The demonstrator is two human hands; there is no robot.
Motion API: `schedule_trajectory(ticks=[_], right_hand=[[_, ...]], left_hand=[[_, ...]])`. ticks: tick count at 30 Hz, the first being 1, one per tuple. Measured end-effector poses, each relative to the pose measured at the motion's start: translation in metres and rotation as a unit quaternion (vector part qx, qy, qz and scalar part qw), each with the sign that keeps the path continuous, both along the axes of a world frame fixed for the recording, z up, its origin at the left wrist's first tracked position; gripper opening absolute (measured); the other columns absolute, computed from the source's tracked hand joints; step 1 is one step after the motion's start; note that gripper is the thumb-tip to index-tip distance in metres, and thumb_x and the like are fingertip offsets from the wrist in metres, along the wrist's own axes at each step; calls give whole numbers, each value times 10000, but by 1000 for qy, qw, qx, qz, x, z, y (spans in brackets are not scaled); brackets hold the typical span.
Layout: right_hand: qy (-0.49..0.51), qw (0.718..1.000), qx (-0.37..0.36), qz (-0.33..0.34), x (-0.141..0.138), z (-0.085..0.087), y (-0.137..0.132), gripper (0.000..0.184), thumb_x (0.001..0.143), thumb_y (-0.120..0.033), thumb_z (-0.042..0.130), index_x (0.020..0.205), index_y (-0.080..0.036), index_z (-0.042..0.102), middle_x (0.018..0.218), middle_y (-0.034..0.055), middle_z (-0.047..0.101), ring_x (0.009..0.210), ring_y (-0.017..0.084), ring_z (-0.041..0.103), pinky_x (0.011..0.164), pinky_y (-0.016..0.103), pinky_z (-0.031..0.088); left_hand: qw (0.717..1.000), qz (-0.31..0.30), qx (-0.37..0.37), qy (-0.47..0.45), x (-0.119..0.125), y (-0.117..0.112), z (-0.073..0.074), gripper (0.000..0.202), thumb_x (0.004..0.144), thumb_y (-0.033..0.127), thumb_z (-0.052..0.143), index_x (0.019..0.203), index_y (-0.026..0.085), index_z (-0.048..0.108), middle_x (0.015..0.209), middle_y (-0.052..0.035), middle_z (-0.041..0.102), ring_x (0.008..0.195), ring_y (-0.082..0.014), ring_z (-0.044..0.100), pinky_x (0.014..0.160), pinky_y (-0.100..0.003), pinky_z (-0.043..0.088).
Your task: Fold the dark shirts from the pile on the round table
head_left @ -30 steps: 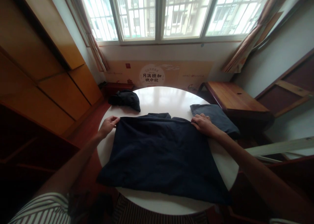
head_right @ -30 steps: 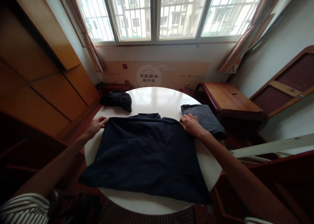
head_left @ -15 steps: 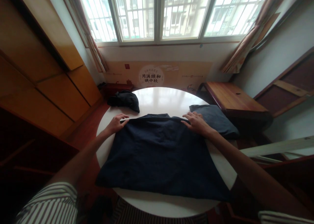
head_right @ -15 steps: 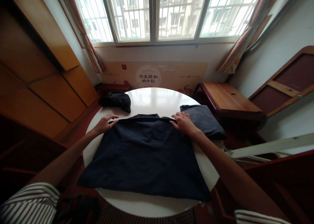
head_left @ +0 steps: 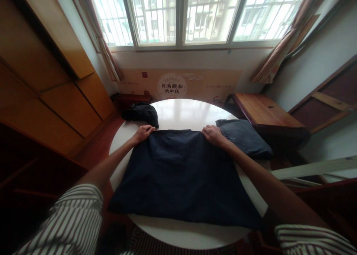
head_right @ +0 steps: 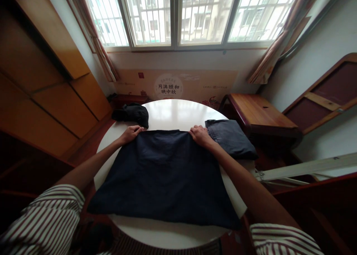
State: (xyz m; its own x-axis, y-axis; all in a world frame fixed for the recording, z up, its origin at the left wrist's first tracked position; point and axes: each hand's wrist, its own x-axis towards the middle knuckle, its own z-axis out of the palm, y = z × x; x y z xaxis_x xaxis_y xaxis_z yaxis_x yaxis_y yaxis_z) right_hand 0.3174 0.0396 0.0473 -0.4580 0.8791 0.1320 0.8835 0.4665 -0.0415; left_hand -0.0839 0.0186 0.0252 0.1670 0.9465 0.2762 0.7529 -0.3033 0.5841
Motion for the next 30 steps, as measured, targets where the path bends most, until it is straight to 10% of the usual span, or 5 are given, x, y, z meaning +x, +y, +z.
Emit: schedule_trajectory(ticks=[9,16,21,30], right_hand=[[11,996,46,70,-22,11,-64,357,1017,-323,410,1229,-142,634,1258,170,617,1167,302,529,1053,499,321],[53,956,-113,264,-48,2,-180,623,973,-566,449,1511,-257,395,1592,146,310,1458,375,256,1138,640,201],[81,923,-204,316,-43,0,-220,744,902,-666,506,1539,-333,316,1654,118,64,1491,428,6,1124,708,113],[92,901,-228,356,-60,0,-232,836,867,-664,560,1562,-322,244,1645,133,100,1494,404,-18,1126,712,24]], left_hand=[[972,67,95,202,18,-14,4,333,988,329,405,872,175,676,902,-108,668,903,-244,624,821,-340,463],[947,-241,30,209,77,-65,12,470,1037,431,337,1470,278,435,1532,-69,430,1419,-233,364,1167,-427,277],[943,-204,-54,257,95,-73,5,587,1037,505,263,1573,277,197,1635,-84,193,1510,-285,155,1181,-602,117],[934,-260,-34,245,159,-48,5,592,1033,510,249,1574,279,188,1642,-60,162,1518,-294,106,1164,-652,105]])
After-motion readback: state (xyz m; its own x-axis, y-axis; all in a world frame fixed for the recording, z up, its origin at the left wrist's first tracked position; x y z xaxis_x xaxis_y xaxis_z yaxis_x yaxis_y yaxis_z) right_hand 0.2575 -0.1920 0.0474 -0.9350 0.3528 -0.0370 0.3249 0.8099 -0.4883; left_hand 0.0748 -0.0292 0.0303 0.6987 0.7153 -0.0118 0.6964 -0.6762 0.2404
